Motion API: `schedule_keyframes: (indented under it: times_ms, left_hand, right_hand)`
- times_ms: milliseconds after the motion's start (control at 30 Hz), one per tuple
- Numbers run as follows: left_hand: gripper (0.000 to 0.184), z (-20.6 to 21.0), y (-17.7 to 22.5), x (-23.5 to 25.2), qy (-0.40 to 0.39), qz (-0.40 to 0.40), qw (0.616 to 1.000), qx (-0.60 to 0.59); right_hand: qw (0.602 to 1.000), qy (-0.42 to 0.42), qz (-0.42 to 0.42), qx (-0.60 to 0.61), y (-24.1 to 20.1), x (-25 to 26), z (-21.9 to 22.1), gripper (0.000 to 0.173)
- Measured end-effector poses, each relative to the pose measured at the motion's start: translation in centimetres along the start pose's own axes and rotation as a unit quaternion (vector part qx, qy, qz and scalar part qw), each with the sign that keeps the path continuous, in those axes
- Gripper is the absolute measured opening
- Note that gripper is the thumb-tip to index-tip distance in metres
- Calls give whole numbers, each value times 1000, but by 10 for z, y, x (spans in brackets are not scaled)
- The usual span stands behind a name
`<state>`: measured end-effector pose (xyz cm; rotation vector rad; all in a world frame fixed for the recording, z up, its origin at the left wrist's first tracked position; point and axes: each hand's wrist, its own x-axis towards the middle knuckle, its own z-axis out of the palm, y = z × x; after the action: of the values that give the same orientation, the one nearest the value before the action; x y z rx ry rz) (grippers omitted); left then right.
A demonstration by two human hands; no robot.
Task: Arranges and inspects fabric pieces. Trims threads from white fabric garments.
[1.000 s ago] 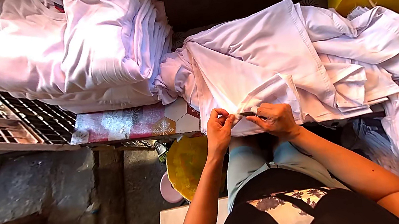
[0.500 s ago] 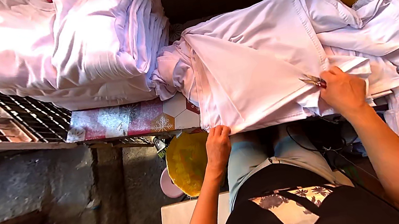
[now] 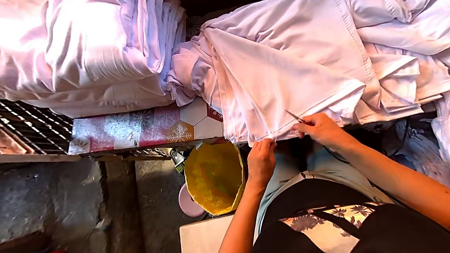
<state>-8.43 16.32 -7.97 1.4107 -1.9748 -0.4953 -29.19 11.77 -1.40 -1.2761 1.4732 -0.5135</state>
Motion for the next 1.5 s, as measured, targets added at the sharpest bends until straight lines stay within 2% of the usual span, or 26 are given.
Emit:
schedule_keyframes:
  times_ms: [67,133,233,333,400,500,567,600,633,700,800,933,1100,1200,1367,1433,1500]
  left_hand:
    - [12,2,5,-6,2,0,1000,-25]
    - [11,7,6,-9,6,19,999,-45]
    - [11,11,11,-12,4,22,998,-61]
    - [20,2,16,-8,-45,-97,987,-118]
    - [27,-6,18,-1,-45,-202,959,-195]
    - [21,-7,26,12,-65,-317,878,-353]
    - [12,0,30,16,-51,-360,827,-429]
    - [11,2,31,17,-38,-368,816,-443]
    - [10,2,32,17,-28,-367,817,-443]
    - [11,-1,34,14,-17,-342,847,-408]
    - [12,-5,33,7,-24,-312,881,-355]
    - [14,-7,34,2,-42,-280,911,-301]
    - [14,-2,30,-2,-53,-256,923,-283]
    - [13,-1,29,-4,-59,-250,926,-278]
    - [13,1,28,-5,-52,-243,926,-284]
    - [13,-4,25,-9,-59,-240,928,-279]
    - [14,-18,20,-17,-66,-240,932,-263]
  right_hand:
    - [996,-58,52,37,0,4,15,31]
    - [995,-62,74,37,0,9,27,35]
    - [995,-33,73,62,5,11,43,25]
    - [994,-10,47,103,14,5,46,21]
    - [994,-8,27,110,19,-2,46,20]
    - [992,-33,0,123,27,-13,50,13]
    - [988,-49,-7,147,27,-15,50,11]
    - [985,-58,-8,161,26,-15,46,12]
    - [983,-68,-7,170,26,-15,41,15]
    - [980,-96,3,176,26,-15,25,28]
    - [971,-177,63,150,28,-13,8,47]
    - [942,-259,145,157,21,-7,11,49]
    - [889,-272,218,296,21,9,12,48]
    - [879,-273,234,313,23,10,14,49]
    - [907,-215,233,276,20,6,18,45]
    - [935,-197,190,226,16,2,16,44]
    - [967,-167,112,156,13,0,11,44]
